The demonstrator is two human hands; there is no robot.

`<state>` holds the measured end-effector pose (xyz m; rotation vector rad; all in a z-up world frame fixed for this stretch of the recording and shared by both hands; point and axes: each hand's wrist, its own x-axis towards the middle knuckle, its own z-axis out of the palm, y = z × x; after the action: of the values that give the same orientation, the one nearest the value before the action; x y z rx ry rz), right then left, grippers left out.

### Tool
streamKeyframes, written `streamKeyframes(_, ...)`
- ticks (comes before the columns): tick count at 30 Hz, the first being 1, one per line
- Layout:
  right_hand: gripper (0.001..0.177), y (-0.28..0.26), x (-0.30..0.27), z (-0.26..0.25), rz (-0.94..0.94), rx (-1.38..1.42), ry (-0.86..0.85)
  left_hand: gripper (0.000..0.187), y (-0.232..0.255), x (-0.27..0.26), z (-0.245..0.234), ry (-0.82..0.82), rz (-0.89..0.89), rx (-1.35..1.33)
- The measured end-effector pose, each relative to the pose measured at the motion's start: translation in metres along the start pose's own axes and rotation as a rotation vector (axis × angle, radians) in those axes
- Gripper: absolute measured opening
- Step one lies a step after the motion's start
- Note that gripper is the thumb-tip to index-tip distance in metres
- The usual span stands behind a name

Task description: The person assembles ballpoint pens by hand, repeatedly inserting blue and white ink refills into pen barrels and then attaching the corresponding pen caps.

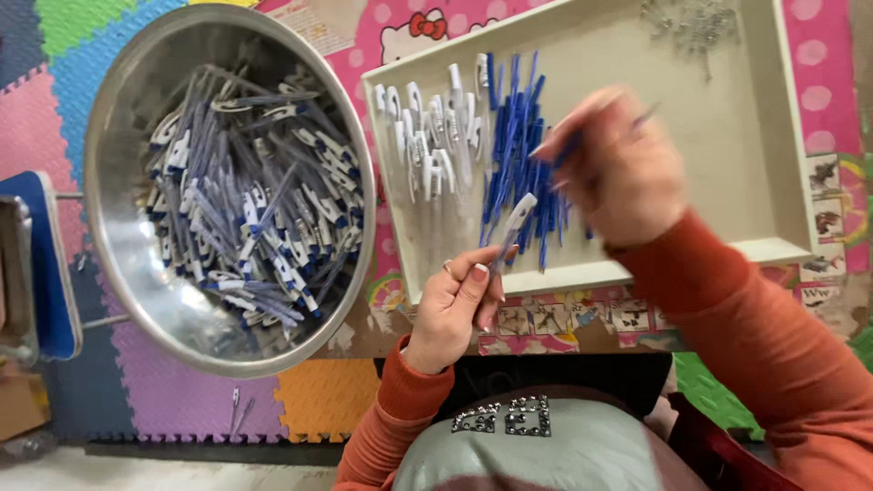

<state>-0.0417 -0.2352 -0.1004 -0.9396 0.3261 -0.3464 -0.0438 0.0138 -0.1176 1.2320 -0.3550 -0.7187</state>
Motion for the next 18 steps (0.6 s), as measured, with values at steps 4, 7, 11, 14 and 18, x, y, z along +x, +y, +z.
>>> streamKeyframes(4,0.030,-0.009,0.015,-0.023,0.072,0.052,0.138,0.038,0.020,0.001,-0.003,0.072,-0.009,0.134)
streamKeyframes(7,0.026,-0.017,0.002,0.001,0.196,-0.079,0.119,0.038,0.049,0.011,-0.004,0.150,0.088,0.461)
streamKeyframes(11,0.032,0.015,-0.004,0.012,0.324,0.004,-0.059,0.031,0.084,0.027,0.000,0.270,0.490,1.181)
streamKeyframes(14,0.034,0.028,0.003,0.002,0.307,0.127,-0.050,0.028,0.111,0.043,0.014,0.214,0.666,1.252)
streamKeyframes(18,0.034,0.023,0.003,0.001,0.313,0.213,-0.113,0.028,0.131,0.049,0.021,0.220,0.741,1.323)
